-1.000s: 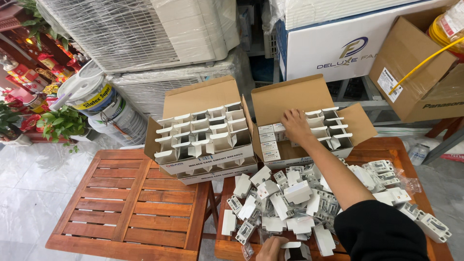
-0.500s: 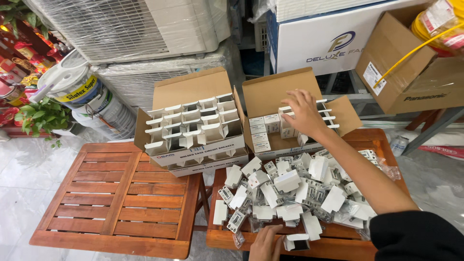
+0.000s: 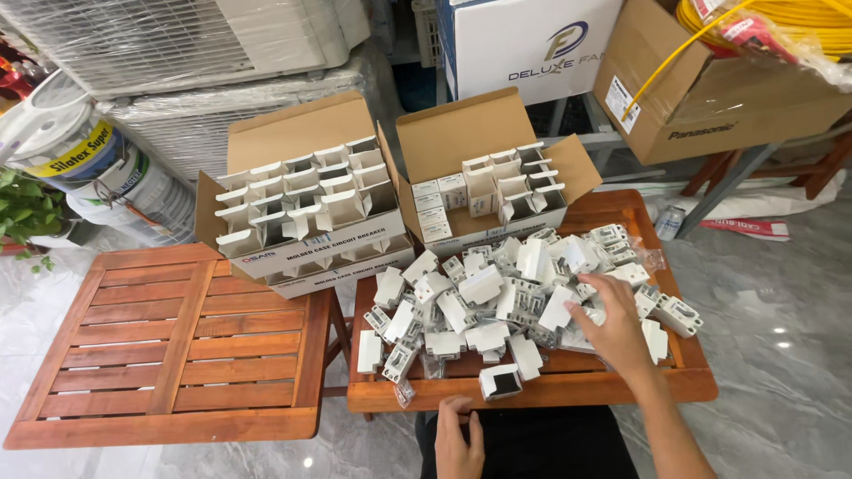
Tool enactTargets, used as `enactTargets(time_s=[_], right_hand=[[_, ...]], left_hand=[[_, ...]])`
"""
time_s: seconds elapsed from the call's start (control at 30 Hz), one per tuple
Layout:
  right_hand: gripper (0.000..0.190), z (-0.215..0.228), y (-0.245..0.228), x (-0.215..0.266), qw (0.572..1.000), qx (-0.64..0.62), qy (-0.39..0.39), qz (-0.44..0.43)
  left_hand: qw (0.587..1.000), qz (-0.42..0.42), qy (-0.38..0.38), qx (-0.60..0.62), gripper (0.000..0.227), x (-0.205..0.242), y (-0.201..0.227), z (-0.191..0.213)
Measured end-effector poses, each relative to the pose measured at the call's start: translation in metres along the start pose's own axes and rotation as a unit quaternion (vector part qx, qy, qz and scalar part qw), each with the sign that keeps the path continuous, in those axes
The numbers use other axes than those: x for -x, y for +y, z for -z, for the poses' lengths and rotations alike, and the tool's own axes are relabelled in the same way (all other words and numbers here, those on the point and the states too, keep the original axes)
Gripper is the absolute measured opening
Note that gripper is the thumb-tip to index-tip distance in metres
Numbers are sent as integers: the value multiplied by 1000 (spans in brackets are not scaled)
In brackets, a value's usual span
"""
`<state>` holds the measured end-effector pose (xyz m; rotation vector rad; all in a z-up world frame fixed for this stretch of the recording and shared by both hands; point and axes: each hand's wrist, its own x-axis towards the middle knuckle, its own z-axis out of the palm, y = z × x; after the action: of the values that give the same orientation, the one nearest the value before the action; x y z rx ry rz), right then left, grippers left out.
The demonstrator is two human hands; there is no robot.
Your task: The person repeatedly picks up small white electrical components from a pile on a wooden table, inspects them by turning them over, and places them into a cardboard box. The person handles the components one at a time throughout the clip.
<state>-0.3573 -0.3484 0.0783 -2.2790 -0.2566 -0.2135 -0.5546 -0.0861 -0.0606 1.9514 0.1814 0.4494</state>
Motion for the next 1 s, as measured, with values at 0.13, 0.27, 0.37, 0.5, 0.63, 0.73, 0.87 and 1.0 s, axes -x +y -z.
enactTargets(time_s=[0.13,0.27,0.37,0.5,0.63,0.73,0.87,1.0], right_hand=[[102,-27,43,14,985,153,-79,-16],[107,-53,68,16,958,264,30,110],[102,-53,74,12,965,226,42,125],[96,-40,59,11,989,95,16,113],[92,-22,35,21,999,-22,-29,37],[91,-7,4,37,996,-48,-36,65],[84,-2,-28,73,997,-46,-7,55],[81,-11,-67,106,997,-72,-17,-14]], left_hand=[[992,71,-94,-35,8,10,20,1],[972,78,-222,-7,16,11,28,-5],[946,136,-291,39,22,-2,45,-6],[923,191,-311,127,22,-17,61,-10],[876,243,-306,281,23,-27,78,-13],[864,224,-274,358,25,-34,98,-11],[936,56,-174,300,54,-40,139,0],[917,-63,-141,367,54,-45,145,-8]])
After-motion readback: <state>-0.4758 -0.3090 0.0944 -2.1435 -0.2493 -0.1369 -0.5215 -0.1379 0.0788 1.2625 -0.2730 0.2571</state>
